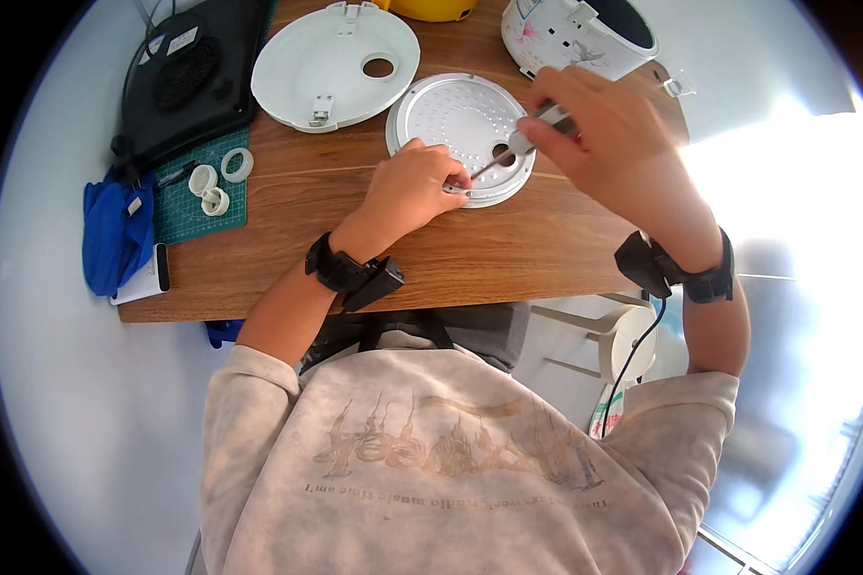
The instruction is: The person assembles a white plastic appliance lid by inserting small white plastic components into holes and securing them with a screwdriver. The person then attaches a white plastic ring to the underside of the lid and tightens it with the screwdriver.
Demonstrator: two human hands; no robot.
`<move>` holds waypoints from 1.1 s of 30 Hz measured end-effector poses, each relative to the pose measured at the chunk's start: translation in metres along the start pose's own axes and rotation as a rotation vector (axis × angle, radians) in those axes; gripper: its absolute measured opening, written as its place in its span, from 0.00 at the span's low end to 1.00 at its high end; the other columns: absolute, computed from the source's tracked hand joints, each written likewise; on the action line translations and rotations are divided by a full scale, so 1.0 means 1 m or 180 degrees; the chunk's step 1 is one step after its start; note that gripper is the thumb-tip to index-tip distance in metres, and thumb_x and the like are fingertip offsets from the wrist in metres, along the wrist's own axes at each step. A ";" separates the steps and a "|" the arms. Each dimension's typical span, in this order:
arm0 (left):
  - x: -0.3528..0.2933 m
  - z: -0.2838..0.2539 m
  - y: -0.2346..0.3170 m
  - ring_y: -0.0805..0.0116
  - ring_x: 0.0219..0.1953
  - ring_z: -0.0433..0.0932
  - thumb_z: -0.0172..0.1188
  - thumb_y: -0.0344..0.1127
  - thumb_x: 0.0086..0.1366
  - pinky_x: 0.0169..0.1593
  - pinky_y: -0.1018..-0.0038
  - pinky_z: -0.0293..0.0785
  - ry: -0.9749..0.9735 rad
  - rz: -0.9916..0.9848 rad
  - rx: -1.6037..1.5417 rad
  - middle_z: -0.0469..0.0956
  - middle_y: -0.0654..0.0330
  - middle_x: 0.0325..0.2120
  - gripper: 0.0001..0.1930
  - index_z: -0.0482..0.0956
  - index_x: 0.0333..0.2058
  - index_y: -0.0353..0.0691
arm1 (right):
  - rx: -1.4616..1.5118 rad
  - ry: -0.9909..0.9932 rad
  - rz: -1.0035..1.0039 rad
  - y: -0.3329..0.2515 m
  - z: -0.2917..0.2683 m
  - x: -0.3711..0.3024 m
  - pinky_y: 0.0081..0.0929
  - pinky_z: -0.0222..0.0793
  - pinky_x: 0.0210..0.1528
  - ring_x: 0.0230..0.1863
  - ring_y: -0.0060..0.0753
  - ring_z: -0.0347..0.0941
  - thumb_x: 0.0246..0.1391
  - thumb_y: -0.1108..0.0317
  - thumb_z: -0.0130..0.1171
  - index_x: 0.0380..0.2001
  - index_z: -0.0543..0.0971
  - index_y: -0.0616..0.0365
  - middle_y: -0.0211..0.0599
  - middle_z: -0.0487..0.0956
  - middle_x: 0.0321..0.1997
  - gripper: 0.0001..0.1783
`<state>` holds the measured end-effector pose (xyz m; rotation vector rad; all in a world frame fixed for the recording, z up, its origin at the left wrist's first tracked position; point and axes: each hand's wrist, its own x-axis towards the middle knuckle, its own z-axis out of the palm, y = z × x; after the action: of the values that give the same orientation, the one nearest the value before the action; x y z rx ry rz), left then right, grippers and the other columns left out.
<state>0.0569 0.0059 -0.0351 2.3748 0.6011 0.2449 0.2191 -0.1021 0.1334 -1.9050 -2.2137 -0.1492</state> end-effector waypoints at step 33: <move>0.000 0.002 -0.003 0.65 0.47 0.77 0.72 0.41 0.58 0.50 0.66 0.76 0.0022 0.0110 -0.0081 0.84 0.67 0.37 0.10 0.87 0.38 0.49 | 0.0350 0.0029 0.0185 -0.005 0.018 -0.032 0.40 0.74 0.32 0.31 0.48 0.75 0.59 0.66 0.63 0.39 0.72 0.57 0.40 0.72 0.31 0.11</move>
<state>0.0567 0.0070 -0.0386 2.3623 0.5573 0.2745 0.2167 -0.1294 0.1086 -1.9034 -2.1118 -0.0263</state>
